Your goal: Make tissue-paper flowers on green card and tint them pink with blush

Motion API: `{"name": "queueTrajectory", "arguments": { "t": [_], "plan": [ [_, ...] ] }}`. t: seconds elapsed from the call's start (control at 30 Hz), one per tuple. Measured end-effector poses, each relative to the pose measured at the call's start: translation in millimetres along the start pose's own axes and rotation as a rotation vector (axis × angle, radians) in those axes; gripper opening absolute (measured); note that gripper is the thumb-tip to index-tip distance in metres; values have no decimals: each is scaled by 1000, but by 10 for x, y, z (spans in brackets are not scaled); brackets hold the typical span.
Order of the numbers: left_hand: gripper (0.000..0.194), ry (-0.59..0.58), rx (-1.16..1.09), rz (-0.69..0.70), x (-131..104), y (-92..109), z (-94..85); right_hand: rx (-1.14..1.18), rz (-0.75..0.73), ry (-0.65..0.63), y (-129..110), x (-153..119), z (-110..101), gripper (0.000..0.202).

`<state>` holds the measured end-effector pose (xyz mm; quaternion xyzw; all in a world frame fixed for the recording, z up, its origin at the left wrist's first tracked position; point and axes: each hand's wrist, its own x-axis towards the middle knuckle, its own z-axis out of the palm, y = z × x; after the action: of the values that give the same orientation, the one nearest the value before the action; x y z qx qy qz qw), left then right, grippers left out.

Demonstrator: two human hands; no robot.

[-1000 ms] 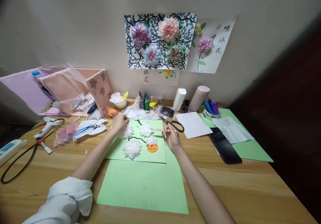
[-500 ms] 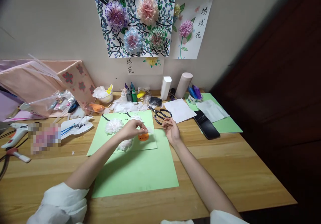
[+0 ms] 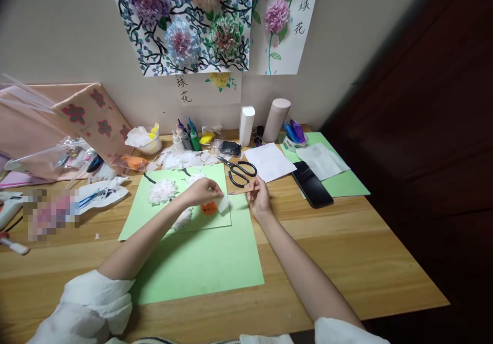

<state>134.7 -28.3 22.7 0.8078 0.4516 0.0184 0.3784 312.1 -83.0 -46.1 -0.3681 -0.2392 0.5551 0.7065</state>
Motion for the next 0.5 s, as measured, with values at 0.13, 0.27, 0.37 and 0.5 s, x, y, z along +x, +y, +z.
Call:
{"name": "queueTrajectory", "arguments": {
  "t": [0.13, 0.27, 0.37, 0.5],
  "plan": [
    [16, 116, 121, -51, 86, -46, 81, -232, -32, 5, 58, -39, 40, 43],
    [16, 154, 188, -66, 110, -72, 132, -426, -43, -2, 98, -88, 89, 47],
    [17, 156, 201, -56, 109, -78, 125, -471, -68, -2, 103, -107, 111, 47],
    [16, 144, 195, -29, 46, -83, 55, -511, -55, -54, 108, -122, 118, 47]
  ]
}}
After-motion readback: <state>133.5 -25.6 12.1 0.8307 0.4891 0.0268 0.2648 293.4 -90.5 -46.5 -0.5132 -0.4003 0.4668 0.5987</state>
